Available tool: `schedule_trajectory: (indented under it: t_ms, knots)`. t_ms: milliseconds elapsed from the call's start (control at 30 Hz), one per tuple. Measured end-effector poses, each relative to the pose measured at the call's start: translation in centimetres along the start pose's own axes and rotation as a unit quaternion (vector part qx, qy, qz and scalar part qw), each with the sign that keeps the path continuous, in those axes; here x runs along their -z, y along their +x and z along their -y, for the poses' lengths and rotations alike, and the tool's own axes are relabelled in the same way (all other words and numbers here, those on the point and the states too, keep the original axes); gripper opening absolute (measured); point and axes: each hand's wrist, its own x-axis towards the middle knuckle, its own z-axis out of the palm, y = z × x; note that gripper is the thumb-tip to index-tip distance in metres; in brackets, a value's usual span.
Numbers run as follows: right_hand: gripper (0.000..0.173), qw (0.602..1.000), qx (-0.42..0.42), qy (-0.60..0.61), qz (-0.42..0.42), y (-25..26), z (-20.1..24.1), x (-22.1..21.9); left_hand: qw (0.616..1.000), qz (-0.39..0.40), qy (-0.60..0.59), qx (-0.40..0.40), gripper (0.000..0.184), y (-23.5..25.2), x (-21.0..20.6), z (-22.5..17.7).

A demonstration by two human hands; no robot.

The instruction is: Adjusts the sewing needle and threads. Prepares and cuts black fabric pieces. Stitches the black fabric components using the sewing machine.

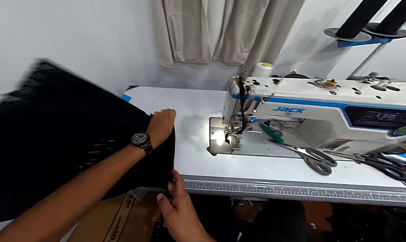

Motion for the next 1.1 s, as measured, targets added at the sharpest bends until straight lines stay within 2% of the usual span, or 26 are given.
schedule_trajectory:
  t_ms: [67, 100, 167, 233, 300, 367, 433, 500, 533, 600, 667, 700, 767, 833, 900, 967, 1100]
  knots:
    - [0.053, 0.984, 0.047, -0.167, -0.03, -0.2, -0.3, 3.0, 0.995, 0.068, -0.074, -0.008, 0.02, 2.0, -4.3, -1.5]
    - [0.044, 0.957, 0.097, -0.269, -0.056, 0.0, -0.1, 4.4, 0.992, 0.065, -0.105, -0.023, 0.02, 2.9, -5.5, -2.0]
    - [0.032, 0.862, 0.199, -0.454, -0.105, 1.7, 0.1, 6.9, 0.986, 0.034, -0.148, -0.073, 0.019, 3.8, -7.1, -2.2]
    - [0.045, 0.784, 0.223, -0.572, -0.089, 4.2, 0.0, 8.8, 0.982, -0.004, -0.156, -0.108, 0.017, 4.2, -7.9, -1.9]
    - [0.063, 0.752, 0.215, -0.621, -0.047, 5.7, -0.2, 9.8, 0.98, -0.006, -0.149, -0.129, 0.015, 4.2, -7.1, -1.7]
    - [0.069, 0.73, 0.223, -0.645, -0.034, 5.9, -0.5, 10.2, 0.971, 0.019, -0.151, -0.182, 0.021, 3.6, -5.1, -0.5]
    - [0.073, 0.716, 0.225, -0.661, -0.023, 4.9, -0.7, 10.6, 0.953, 0.052, -0.134, -0.268, 0.033, 2.4, -4.0, 1.0]
    - [0.072, 0.719, 0.244, -0.65, -0.001, 3.4, -0.8, 11.3, 0.934, 0.081, -0.107, -0.331, 0.036, 1.1, -4.3, 1.8]
    - [0.067, 0.73, 0.256, -0.633, 0.02, 2.5, -0.5, 12.0, 0.929, 0.081, -0.107, -0.345, 0.037, 0.7, -4.6, 1.7]
    - [0.044, 0.774, 0.279, -0.568, 0.033, 1.1, 0.7, 14.8, 0.923, 0.063, -0.118, -0.36, 0.036, 0.5, -5.3, 0.8]
    - [0.023, 0.799, 0.295, -0.521, -0.047, 0.7, 2.1, 19.1, 0.923, 0.051, -0.144, -0.353, 0.045, 0.4, -5.8, -0.7]
    - [0.02, 0.786, 0.288, -0.538, -0.098, 1.2, 2.9, 21.3, 0.923, 0.052, -0.149, -0.352, 0.05, 0.4, -5.9, -1.6]
    - [0.028, 0.728, 0.256, -0.617, -0.156, 3.2, 4.2, 24.6, 0.917, 0.05, -0.148, -0.367, 0.05, 0.4, -6.1, -3.4]
    - [0.043, 0.678, 0.273, -0.661, -0.171, 5.9, 4.2, 26.3, 0.91, 0.04, -0.147, -0.385, 0.046, 0.5, -6.3, -5.3]
    - [0.041, 0.65, 0.317, -0.668, -0.176, 8.2, 3.6, 27.0, 0.91, 0.036, -0.148, -0.386, 0.043, 0.4, -6.2, -6.8]
    - [0.027, 0.648, 0.335, -0.658, -0.19, 9.7, 3.3, 27.1, 0.912, 0.038, -0.149, -0.381, 0.042, 0.0, -6.2, -7.5]
    - [0.02, 0.707, 0.31, -0.597, -0.217, 10.6, 2.4, 26.1, 0.919, 0.038, -0.153, -0.363, 0.04, -0.5, -6.2, -7.7]
